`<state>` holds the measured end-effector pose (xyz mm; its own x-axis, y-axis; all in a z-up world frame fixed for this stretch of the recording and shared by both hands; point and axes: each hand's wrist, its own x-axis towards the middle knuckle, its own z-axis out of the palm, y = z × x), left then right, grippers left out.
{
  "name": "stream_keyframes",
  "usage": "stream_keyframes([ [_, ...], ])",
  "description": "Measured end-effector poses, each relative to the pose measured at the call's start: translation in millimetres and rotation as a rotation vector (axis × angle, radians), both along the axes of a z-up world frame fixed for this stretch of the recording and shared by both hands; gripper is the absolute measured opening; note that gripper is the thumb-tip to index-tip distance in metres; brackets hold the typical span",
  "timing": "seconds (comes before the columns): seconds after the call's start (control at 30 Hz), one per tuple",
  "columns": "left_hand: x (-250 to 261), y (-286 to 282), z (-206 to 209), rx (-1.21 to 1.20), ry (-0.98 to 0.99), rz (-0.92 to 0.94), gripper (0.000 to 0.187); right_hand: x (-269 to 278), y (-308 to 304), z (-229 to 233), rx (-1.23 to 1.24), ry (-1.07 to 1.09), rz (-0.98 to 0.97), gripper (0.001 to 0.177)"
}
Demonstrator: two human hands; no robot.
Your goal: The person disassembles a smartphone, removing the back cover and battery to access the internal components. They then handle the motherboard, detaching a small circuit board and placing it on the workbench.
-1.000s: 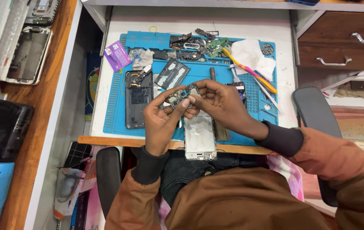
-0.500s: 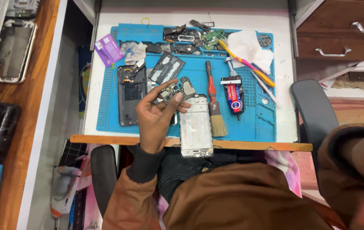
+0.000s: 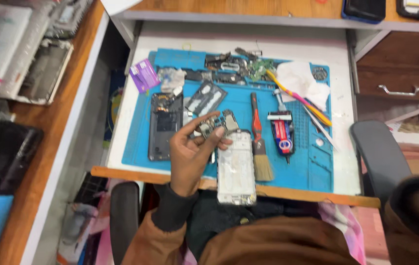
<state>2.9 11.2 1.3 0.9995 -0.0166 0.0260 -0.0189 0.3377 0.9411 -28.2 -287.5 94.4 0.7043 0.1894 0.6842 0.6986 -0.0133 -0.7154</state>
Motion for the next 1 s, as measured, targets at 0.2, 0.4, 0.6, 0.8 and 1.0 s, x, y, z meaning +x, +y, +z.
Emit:
stream_keyframes([
  [0.2, -5, -2, -5, -0.011, -0.004, -0.001, 0.041, -1, -18, 2, -0.031, 0.010, 0.008, 0.061],
  [0.4, 1, 0, -2, 0.018, -0.001, -0.009, 0.041, -11, -22, 2, -0.032, 0.004, -0.023, 0.059],
  [0.6, -2, -2, -1, 0.016, 0.001, -0.007, 0.042, -16, -9, -1, -0.028, 0.011, -0.039, 0.058],
  [0.8, -1, -5, -2, 0.011, 0.025, 0.005, 0.042, -17, -13, 0, -0.055, 0.014, -0.043, 0.057],
  [1.0, 0, 0, 0, 0.030, 0.026, -0.021, 0.042, -19, 2, -4, -0.026, 0.017, -0.032, 0.056],
])
